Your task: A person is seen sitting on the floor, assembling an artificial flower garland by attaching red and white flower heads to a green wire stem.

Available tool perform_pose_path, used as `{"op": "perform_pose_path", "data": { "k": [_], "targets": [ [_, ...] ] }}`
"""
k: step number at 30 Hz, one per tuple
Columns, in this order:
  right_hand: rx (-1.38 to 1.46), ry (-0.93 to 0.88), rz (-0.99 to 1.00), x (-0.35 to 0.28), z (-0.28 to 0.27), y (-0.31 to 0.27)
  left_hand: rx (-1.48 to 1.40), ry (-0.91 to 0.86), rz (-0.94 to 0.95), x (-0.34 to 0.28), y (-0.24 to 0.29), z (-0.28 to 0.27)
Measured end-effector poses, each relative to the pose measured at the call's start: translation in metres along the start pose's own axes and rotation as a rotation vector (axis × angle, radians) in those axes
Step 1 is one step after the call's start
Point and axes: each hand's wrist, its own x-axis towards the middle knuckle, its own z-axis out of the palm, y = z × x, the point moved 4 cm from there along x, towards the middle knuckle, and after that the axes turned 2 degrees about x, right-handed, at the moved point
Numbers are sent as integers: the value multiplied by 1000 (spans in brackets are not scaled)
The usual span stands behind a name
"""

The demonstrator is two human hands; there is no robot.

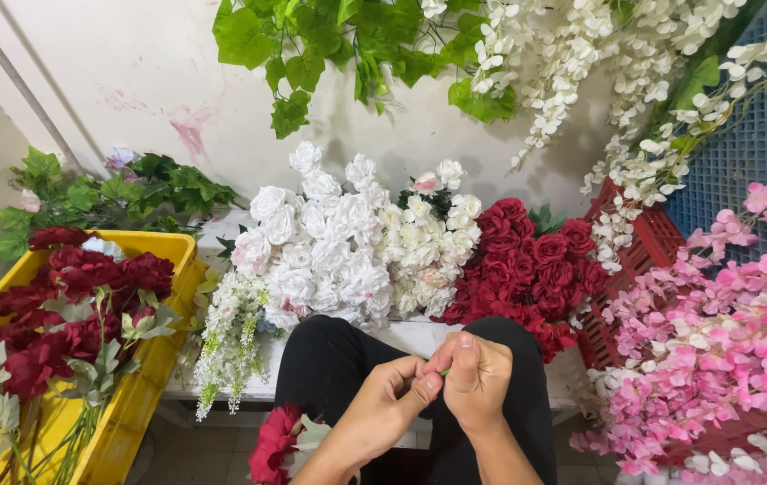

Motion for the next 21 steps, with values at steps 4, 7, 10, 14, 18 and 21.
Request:
{"op": "perform_pose_path", "data": {
  "k": [4, 7, 10, 14, 18, 21],
  "targets": [
    [-39, 9, -24, 1, 1, -3, 6, 9, 10, 0, -3, 1],
    [-56, -9, 15, 2, 1, 2, 47, 27, 4, -2, 4, 0],
    [-70, -36, 183, 5, 3, 10, 102, 126, -8, -2, 11, -8],
    [-26, -151, 193, 7, 3, 16, 154, 127, -7, -5, 24, -13],
    [-119, -220, 81, 13, 1, 5, 158, 60, -11, -7, 23, -13],
    [-51, -318, 50, 11, 4, 4, 140, 1, -28, -9, 20, -16]
  ]
}}
